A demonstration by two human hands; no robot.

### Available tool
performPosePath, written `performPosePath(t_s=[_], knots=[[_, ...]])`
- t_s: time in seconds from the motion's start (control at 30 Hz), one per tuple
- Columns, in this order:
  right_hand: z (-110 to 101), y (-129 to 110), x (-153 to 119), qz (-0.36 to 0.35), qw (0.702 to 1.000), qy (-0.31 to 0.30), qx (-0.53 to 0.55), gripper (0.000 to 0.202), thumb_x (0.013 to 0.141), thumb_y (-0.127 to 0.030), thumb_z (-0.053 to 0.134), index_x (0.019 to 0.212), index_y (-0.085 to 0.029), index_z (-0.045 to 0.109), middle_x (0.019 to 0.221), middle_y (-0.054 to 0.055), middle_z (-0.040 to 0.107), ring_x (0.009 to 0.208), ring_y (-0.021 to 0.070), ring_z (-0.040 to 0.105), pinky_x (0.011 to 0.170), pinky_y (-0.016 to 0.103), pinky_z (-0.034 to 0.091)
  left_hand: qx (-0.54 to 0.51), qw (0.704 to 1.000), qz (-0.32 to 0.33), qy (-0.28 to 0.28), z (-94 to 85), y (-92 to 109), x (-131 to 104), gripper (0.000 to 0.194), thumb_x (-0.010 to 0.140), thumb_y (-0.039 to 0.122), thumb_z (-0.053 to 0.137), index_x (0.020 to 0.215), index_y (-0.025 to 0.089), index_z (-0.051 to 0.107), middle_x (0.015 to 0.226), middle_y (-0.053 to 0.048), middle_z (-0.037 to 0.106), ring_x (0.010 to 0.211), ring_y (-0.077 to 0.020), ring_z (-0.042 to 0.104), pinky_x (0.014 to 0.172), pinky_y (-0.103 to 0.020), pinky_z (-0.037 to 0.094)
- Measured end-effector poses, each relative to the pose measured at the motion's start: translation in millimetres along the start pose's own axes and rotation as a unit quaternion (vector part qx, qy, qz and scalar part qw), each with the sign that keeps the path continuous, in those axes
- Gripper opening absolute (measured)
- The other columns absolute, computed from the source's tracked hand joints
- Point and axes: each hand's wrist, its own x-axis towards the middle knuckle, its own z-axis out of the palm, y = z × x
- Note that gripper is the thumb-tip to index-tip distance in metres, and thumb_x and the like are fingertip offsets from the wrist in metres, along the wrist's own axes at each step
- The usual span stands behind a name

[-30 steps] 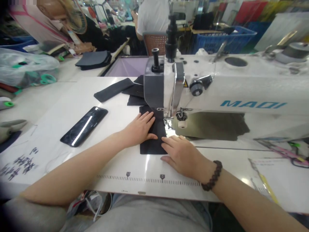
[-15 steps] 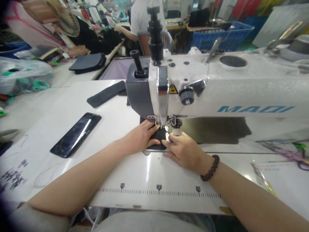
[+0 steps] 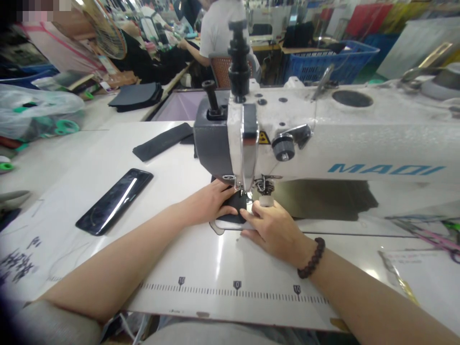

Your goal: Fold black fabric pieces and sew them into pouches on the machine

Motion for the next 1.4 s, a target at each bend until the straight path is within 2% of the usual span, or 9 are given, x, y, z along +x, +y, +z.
performPosePath(t_s=[0.37, 0.97, 1.4], knots=[[2, 0, 0, 0.010, 1.000, -0.004, 0.005, 0.042, 0.084, -0.042, 0.041, 0.111, -0.013, 0.056, 0.086, 0.011, 0.054, 0.074, 0.0187, 0.047, 0.068, 0.033, 0.035, -0.019, 1.000, -0.005, -0.024, -4.5, -1, 2, 0.056, 0.080, 0.047, 0.048, 0.119, 0.006, 0.045, 0.122, -0.018, 0.043, 0.119, -0.0286, 0.035, 0.099, -0.039, 0.029], [0, -4, 2, 0.013, 0.999, 0.023, 0.017, 0.039, 0.083, -0.041, 0.044, 0.110, -0.016, 0.057, 0.083, 0.009, 0.055, 0.073, 0.0175, 0.048, 0.067, 0.032, 0.037, -0.004, 1.000, 0.024, 0.003, -9.2, -2, 2, 0.054, 0.081, 0.048, 0.047, 0.116, 0.007, 0.047, 0.120, -0.017, 0.045, 0.116, -0.0270, 0.038, 0.099, -0.039, 0.029], [1, -2, 2, 0.023, 1.000, 0.018, 0.010, 0.041, 0.083, -0.044, 0.044, 0.110, -0.017, 0.057, 0.083, 0.008, 0.053, 0.073, 0.0171, 0.048, 0.066, 0.031, 0.036, 0.006, 1.000, 0.010, -0.015, -9.8, -2, 3, 0.053, 0.082, 0.045, 0.047, 0.118, 0.007, 0.045, 0.122, -0.018, 0.044, 0.116, -0.0269, 0.039, 0.098, -0.041, 0.030]])
